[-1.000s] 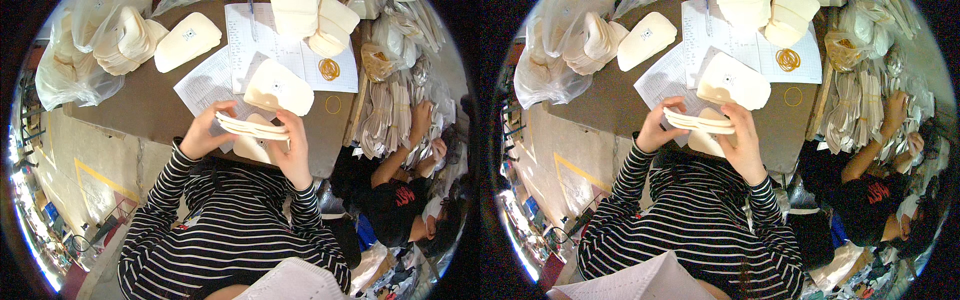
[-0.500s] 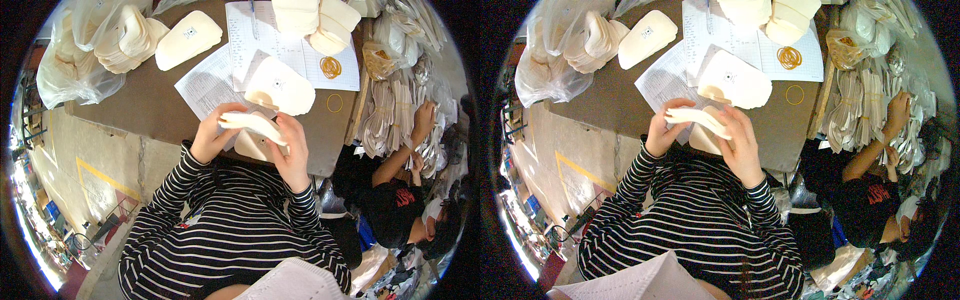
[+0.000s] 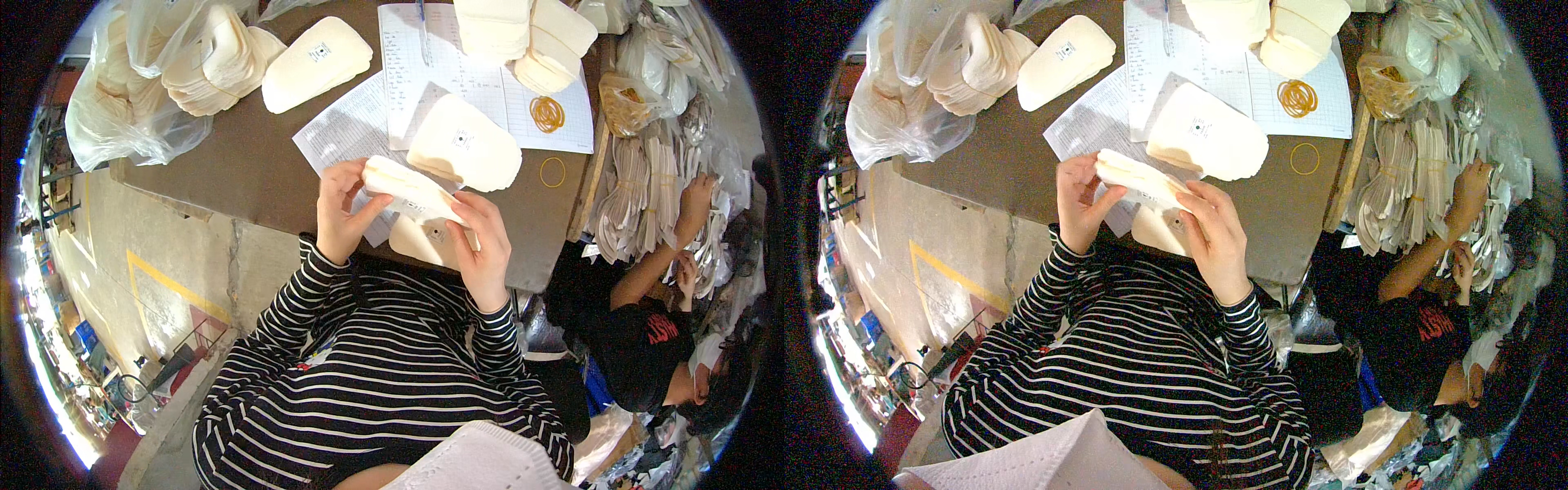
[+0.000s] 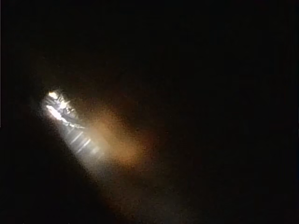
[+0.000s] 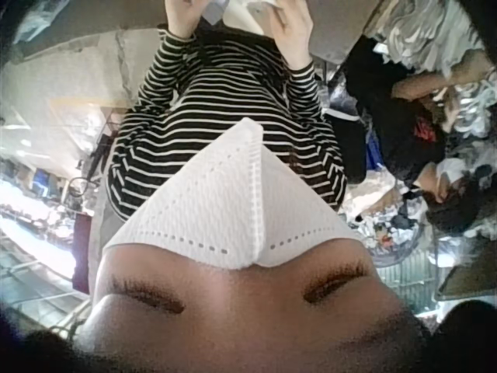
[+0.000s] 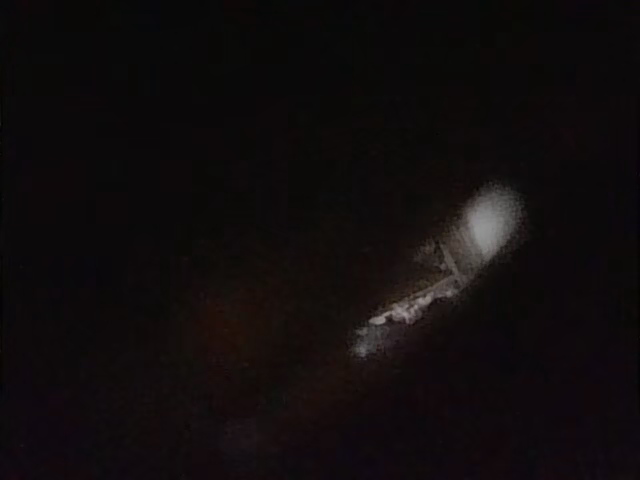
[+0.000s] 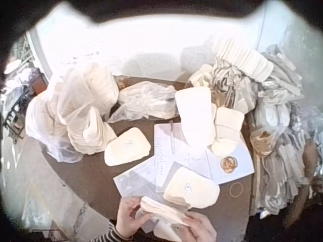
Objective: The person repeatedly picks up white shoe insoles from a pile, aligns them, and stacks them into neat bundles on the table. The person occasionally picks up a rubber band from the table. The person continues stacking the insoles into multiple piles throughout the clip.
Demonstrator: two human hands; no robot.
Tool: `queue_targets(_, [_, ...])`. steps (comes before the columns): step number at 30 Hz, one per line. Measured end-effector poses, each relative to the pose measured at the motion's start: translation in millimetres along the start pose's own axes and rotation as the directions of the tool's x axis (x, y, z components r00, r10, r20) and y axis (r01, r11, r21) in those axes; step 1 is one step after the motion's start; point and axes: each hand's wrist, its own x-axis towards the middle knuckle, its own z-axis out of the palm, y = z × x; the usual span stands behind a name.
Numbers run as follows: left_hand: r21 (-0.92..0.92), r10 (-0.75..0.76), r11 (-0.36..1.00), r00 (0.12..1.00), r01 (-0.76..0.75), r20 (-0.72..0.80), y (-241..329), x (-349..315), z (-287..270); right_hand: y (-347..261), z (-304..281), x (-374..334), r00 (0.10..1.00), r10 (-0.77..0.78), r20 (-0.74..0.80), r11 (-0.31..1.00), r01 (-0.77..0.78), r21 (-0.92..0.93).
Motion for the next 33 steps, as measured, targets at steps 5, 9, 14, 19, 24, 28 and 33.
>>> queue_targets(5, [-0.046, -0.056, 0.997, 0.998, 0.056, 0.003, 0.5, 0.9, 0.6, 4.3, -0.8, -1.2, 1.000, -0.015, 0.018, 1.000, 0.015, -0.016])
queue_targets(9, [0.040, -0.093, 0.995, 0.993, 0.090, 0.078, 6.5, 3.1, -2.5, 8.1, -0.8, -1.2, 0.999, -0.036, 0.025, 0.999, 0.036, -0.027])
queue_targets(14, [-0.022, -0.226, 0.974, 0.974, 0.226, 0.026, 10.5, 1.9, -3.9, 4.2, -2.0, 1.3, 0.999, -0.034, 0.032, 0.998, 0.035, -0.047])
queue_targets(19, [-0.052, -0.212, 0.976, 0.977, 0.213, 0.028, 8.2, 1.4, -3.6, 7.1, -1.3, 0.0, 0.999, -0.039, 0.022, 0.999, 0.039, -0.027])
queue_targets(24, [0.001, -0.249, 0.969, 0.968, 0.249, 0.022, 3.5, -1.0, -7.9, 6.0, -1.7, 1.5, 0.998, -0.047, 0.036, 0.997, 0.049, -0.055])
queue_targets(28, [-0.156, -0.237, 0.961, 0.970, 0.227, -0.049, 3.3, 0.2, -3.5, 5.6, -1.6, 2.5, 0.998, -0.050, 0.036, 0.996, 0.053, -0.076])
queue_targets(33, [-0.110, -0.165, 0.981, 0.986, 0.163, -0.008, -1.3, -2.9, -9.4, 1.8, -0.5, 4.1, 1.000, 0.015, 0.016, 1.000, -0.015, -0.022])
